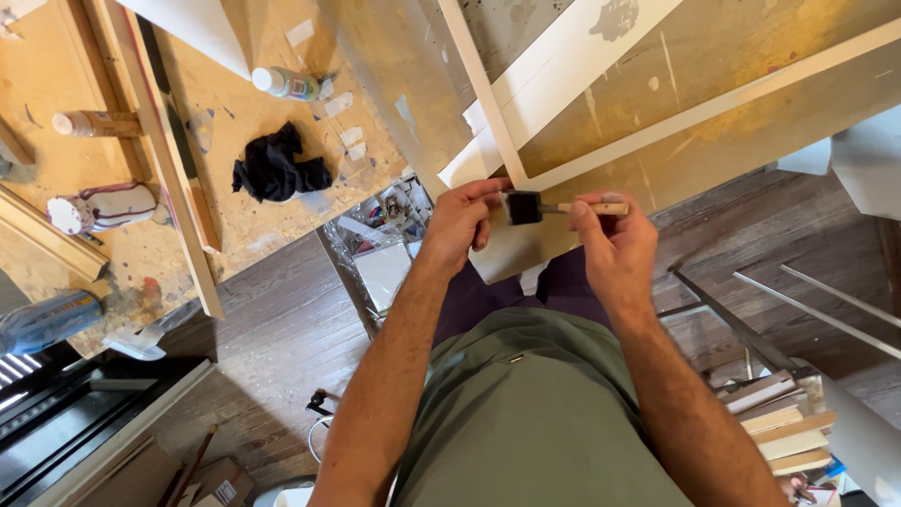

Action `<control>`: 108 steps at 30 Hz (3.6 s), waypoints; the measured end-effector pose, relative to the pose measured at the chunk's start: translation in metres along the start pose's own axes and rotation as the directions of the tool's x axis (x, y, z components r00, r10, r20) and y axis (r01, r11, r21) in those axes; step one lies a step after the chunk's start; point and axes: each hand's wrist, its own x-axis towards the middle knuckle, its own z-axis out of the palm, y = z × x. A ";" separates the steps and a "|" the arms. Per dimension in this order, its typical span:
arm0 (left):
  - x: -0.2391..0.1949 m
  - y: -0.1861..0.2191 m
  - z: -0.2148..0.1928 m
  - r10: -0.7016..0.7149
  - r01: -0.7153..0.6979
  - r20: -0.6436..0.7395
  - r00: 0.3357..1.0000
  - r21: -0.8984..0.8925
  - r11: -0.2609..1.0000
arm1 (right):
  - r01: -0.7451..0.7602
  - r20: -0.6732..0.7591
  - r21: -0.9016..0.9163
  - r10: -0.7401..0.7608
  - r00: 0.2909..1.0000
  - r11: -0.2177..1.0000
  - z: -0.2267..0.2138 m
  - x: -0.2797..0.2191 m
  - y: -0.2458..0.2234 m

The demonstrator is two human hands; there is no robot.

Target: Staining a wooden frame using a foam brush

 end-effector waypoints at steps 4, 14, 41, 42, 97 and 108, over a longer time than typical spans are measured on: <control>-0.017 0.042 0.023 -0.139 0.142 -0.034 0.990 0.124 0.982 | 0.106 -0.020 -0.145 -0.110 0.994 0.984 -0.059 0.037 0.023; -0.020 0.047 0.033 -0.096 0.115 -0.109 0.989 0.187 0.976 | 0.563 0.336 -0.701 -0.492 0.803 0.439 -0.070 0.036 0.017; -0.020 0.056 0.081 -0.066 0.277 -0.493 0.868 0.370 0.886 | 0.304 0.100 -0.456 -0.291 0.951 0.837 -0.265 0.199 0.023; -0.020 0.057 0.083 -0.070 0.284 -0.498 0.864 0.367 0.886 | 0.385 0.077 -0.587 -0.424 0.902 0.712 -0.282 0.208 0.026; -0.013 0.038 0.068 0.058 0.175 -0.513 0.856 0.393 0.903 | -0.073 -0.280 -0.009 0.068 0.958 0.997 -0.238 0.177 0.081; -0.018 0.066 0.092 -0.005 0.271 -0.517 0.856 0.440 0.856 | -0.060 -0.171 -0.014 0.057 0.984 0.998 -0.231 0.178 0.057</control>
